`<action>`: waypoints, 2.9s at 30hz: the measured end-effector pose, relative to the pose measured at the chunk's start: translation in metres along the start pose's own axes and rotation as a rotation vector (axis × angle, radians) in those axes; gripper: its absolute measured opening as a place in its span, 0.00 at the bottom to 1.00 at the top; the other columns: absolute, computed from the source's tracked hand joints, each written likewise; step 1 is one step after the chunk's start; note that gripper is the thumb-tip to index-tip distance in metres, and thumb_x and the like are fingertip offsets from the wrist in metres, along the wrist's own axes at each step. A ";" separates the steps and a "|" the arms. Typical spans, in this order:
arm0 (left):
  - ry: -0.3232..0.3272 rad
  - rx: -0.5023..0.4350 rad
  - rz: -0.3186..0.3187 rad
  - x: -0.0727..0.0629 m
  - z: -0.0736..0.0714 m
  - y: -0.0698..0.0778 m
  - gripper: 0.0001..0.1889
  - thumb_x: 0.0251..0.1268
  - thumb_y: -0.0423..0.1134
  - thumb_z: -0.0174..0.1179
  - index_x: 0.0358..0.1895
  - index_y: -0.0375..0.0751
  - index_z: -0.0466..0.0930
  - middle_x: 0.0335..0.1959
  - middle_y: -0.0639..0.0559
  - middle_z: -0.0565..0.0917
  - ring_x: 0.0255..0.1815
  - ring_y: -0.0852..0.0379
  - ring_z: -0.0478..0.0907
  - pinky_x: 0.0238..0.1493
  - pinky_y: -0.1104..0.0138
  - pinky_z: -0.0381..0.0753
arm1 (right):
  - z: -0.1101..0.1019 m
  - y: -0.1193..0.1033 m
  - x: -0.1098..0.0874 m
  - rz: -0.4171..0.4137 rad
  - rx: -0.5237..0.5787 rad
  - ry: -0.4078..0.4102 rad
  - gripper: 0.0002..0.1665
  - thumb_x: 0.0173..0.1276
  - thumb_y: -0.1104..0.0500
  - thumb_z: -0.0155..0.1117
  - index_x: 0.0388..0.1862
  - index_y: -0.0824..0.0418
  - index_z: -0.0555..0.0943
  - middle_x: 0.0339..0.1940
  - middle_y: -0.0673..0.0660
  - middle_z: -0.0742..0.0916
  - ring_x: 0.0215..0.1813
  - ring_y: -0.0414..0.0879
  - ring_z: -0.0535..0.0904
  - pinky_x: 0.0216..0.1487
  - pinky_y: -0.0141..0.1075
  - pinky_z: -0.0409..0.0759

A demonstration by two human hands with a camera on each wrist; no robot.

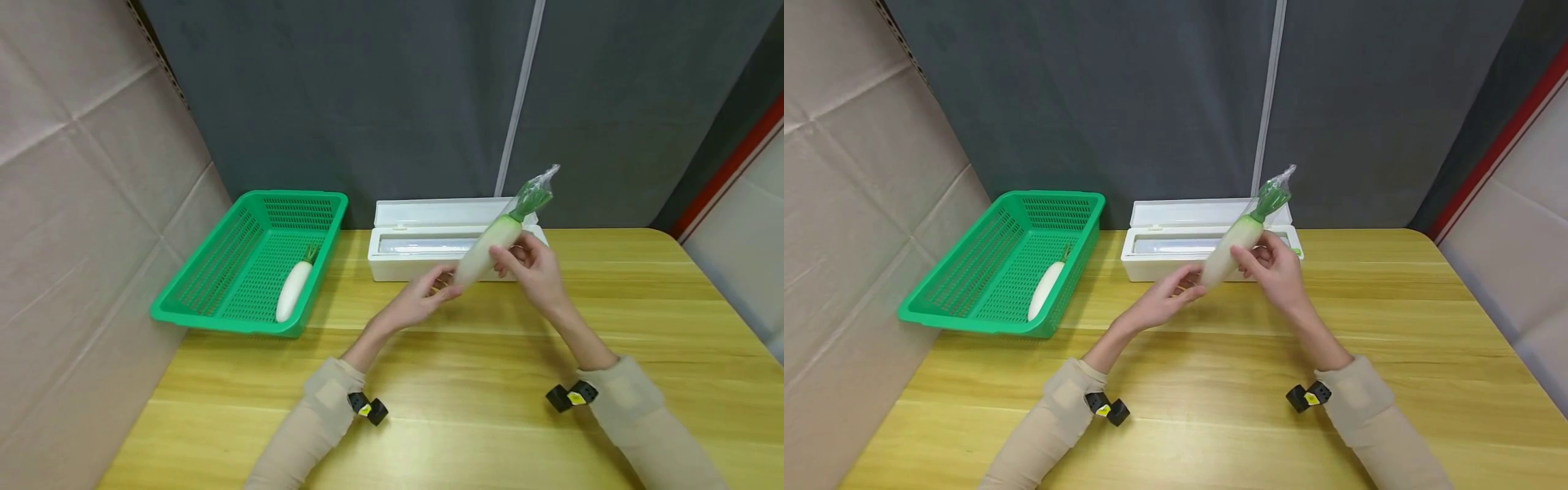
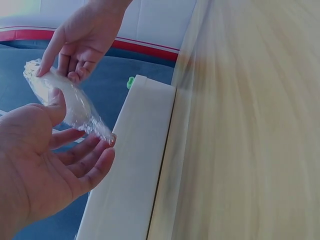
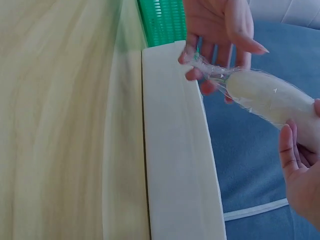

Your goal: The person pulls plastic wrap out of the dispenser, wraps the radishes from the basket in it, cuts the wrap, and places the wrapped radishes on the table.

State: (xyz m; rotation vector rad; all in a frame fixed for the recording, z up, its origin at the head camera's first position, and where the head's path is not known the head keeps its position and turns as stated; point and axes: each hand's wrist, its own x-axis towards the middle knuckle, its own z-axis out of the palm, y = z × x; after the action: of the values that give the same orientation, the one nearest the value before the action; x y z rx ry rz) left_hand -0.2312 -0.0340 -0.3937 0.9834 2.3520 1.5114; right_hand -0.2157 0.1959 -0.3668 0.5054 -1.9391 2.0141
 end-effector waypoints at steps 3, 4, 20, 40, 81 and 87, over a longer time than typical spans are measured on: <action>0.020 0.020 -0.012 -0.003 -0.003 -0.002 0.22 0.79 0.40 0.54 0.69 0.35 0.69 0.54 0.44 0.81 0.52 0.52 0.78 0.53 0.65 0.78 | -0.004 0.000 0.002 -0.004 0.016 0.014 0.09 0.70 0.74 0.62 0.46 0.65 0.78 0.27 0.52 0.84 0.26 0.41 0.79 0.29 0.28 0.80; 0.027 0.026 -0.013 -0.003 -0.004 -0.003 0.22 0.79 0.40 0.54 0.69 0.34 0.69 0.54 0.44 0.81 0.53 0.52 0.78 0.54 0.64 0.78 | -0.006 -0.001 0.002 -0.004 0.019 0.018 0.09 0.70 0.74 0.62 0.46 0.64 0.78 0.26 0.52 0.84 0.26 0.41 0.79 0.29 0.28 0.80; 0.147 0.101 0.017 -0.010 -0.022 -0.016 0.21 0.78 0.39 0.56 0.65 0.27 0.71 0.49 0.44 0.81 0.50 0.51 0.77 0.51 0.61 0.78 | -0.030 -0.001 0.003 0.031 -0.086 0.072 0.07 0.70 0.70 0.65 0.43 0.62 0.79 0.22 0.50 0.85 0.24 0.38 0.78 0.26 0.25 0.77; 0.403 0.203 0.052 -0.027 -0.054 -0.026 0.18 0.73 0.35 0.62 0.60 0.29 0.77 0.51 0.34 0.76 0.52 0.43 0.75 0.52 0.52 0.78 | -0.064 0.008 0.002 0.106 -0.154 0.113 0.07 0.70 0.66 0.67 0.42 0.55 0.80 0.23 0.47 0.84 0.23 0.37 0.78 0.24 0.24 0.75; 0.465 0.293 -0.139 -0.023 -0.086 -0.059 0.22 0.72 0.35 0.62 0.65 0.29 0.75 0.61 0.35 0.66 0.57 0.39 0.71 0.59 0.54 0.76 | -0.137 0.015 0.003 0.314 -0.736 0.040 0.36 0.76 0.44 0.55 0.65 0.74 0.71 0.47 0.63 0.78 0.36 0.37 0.70 0.31 0.21 0.70; 0.458 0.295 -0.147 -0.022 -0.088 -0.060 0.23 0.72 0.36 0.63 0.66 0.32 0.75 0.61 0.35 0.68 0.55 0.41 0.72 0.59 0.53 0.76 | -0.153 0.019 0.005 0.299 -0.830 0.016 0.37 0.76 0.43 0.55 0.64 0.75 0.72 0.53 0.72 0.78 0.46 0.52 0.71 0.34 0.22 0.68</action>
State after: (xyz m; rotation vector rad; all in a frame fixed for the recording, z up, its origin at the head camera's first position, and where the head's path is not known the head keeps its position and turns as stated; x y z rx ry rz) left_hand -0.2825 -0.1289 -0.4089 0.5326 2.9560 1.4861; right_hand -0.2352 0.3479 -0.3854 -0.0122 -2.6923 1.1341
